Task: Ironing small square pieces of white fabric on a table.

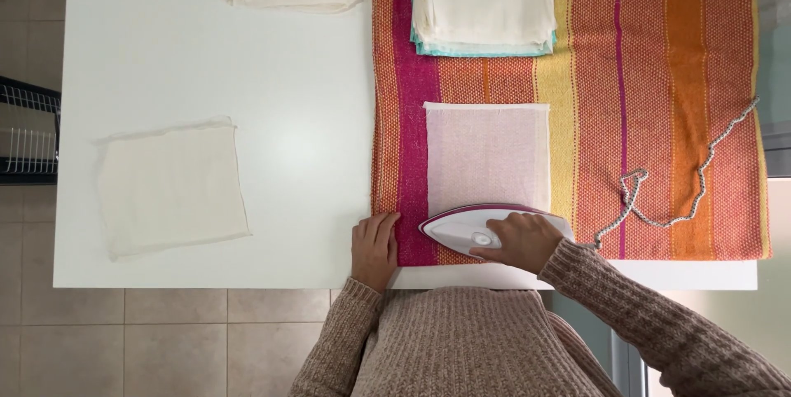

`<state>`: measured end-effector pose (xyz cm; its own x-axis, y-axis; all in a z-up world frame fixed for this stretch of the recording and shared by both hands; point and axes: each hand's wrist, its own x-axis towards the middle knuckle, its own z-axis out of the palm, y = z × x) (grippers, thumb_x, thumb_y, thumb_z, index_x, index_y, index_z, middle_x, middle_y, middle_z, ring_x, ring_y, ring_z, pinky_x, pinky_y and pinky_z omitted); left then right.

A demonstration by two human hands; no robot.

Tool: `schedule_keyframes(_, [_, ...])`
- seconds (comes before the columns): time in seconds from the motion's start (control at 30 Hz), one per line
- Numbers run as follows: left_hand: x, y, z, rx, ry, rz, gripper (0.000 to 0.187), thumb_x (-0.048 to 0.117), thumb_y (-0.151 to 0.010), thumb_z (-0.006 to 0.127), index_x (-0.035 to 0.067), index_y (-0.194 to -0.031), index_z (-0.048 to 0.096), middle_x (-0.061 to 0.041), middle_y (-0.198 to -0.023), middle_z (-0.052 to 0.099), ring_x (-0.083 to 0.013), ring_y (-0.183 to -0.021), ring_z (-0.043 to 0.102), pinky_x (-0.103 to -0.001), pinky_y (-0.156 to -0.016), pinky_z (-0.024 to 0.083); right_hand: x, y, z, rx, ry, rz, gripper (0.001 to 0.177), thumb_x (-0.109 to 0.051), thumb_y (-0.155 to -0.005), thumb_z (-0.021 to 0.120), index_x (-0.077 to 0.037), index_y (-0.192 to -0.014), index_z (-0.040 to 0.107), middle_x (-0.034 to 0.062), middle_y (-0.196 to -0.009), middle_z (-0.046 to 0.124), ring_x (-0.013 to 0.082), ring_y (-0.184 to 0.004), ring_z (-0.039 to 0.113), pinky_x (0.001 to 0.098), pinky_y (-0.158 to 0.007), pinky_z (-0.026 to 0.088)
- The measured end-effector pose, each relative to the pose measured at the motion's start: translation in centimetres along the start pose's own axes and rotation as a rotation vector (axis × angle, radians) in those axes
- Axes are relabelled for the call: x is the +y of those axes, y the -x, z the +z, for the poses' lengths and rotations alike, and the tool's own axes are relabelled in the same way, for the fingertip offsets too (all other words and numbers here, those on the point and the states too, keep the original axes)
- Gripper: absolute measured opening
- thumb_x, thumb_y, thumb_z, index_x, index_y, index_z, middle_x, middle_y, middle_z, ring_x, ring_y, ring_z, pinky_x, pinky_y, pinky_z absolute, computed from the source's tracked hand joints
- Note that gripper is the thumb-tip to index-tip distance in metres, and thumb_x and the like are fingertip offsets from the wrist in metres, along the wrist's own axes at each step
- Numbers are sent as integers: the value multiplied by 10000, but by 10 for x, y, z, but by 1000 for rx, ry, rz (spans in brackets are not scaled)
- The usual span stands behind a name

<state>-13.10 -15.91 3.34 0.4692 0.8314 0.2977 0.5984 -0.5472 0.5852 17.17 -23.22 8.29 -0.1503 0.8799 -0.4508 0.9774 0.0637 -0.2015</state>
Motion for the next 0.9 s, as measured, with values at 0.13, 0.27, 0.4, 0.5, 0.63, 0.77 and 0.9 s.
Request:
schedule_keyframes(0.13, [-11, 21, 25, 53, -73, 66, 476, 13, -883, 624, 173, -1331, 645, -24, -1200, 629, -231, -1092, 570, -440, -927, 418, 22, 10, 19, -35, 6, 94, 681, -793, -808, 585, -177, -1058, 733, 169, -809, 727, 384, -817, 762, 455, -716, 626])
schedule_keyframes(0.27, [31, 14, 12, 39, 37, 293, 385, 46, -973, 535, 157, -1318, 665, -38, -1335, 659, -259, -1288, 580, -497, -1114, 354, 41, 27, 33, -83, -50, 203, 713, -818, -804, 551, -195, -1100, 732, 172, -837, 733, 390, -865, 759, 460, -767, 621])
schedule_keyframes(0.4, [54, -2, 1, -63, 63, 336, 402, 140, -995, 547, 132, -1393, 600, -62, -1416, 623, -288, -1392, 499, -576, -1200, 232, 52, 46, 12, -112, -78, 310, 702, -812, -785, 574, -218, -1122, 736, 167, -867, 752, 365, -897, 766, 432, -801, 623])
schedule_keyframes(0.5, [40, 8, 13, -86, -27, 355, 409, 204, -1001, 539, 184, -1407, 586, 3, -1492, 564, -264, -1421, 465, -580, -1214, 224, 67, 64, 5, -132, -90, 409, 680, -800, -768, 593, -245, -1138, 726, 142, -890, 757, 341, -935, 761, 430, -840, 623])
schedule_keyframes(0.63, [39, 9, 17, -89, -55, 371, 397, 221, -1018, 505, 185, -1405, 584, 8, -1498, 556, -253, -1430, 454, -578, -1217, 216, 95, 85, 6, -122, -135, 483, 676, -808, -761, 590, -264, -1139, 729, 134, -903, 771, 333, -928, 770, 420, -837, 623])
schedule_keyframes(0.77, [41, 10, 18, -114, -66, 359, 407, 212, -1011, 501, 202, -1410, 579, 21, -1517, 538, -245, -1439, 440, -569, -1219, 210, 121, 104, 20, -113, -138, 550, 684, -810, -748, 595, -259, -1127, 736, 130, -905, 782, 333, -929, 771, 439, -840, 626])
schedule_keyframes(0.9, [43, 8, 16, -135, -78, 343, 408, 209, -1013, 499, 212, -1414, 576, 41, -1525, 527, -236, -1447, 428, -566, -1231, 193, 116, 111, 3, -69, -144, 567, 631, -773, -759, 635, -235, -1065, 761, 127, -868, 784, 334, -895, 773, 437, -807, 629])
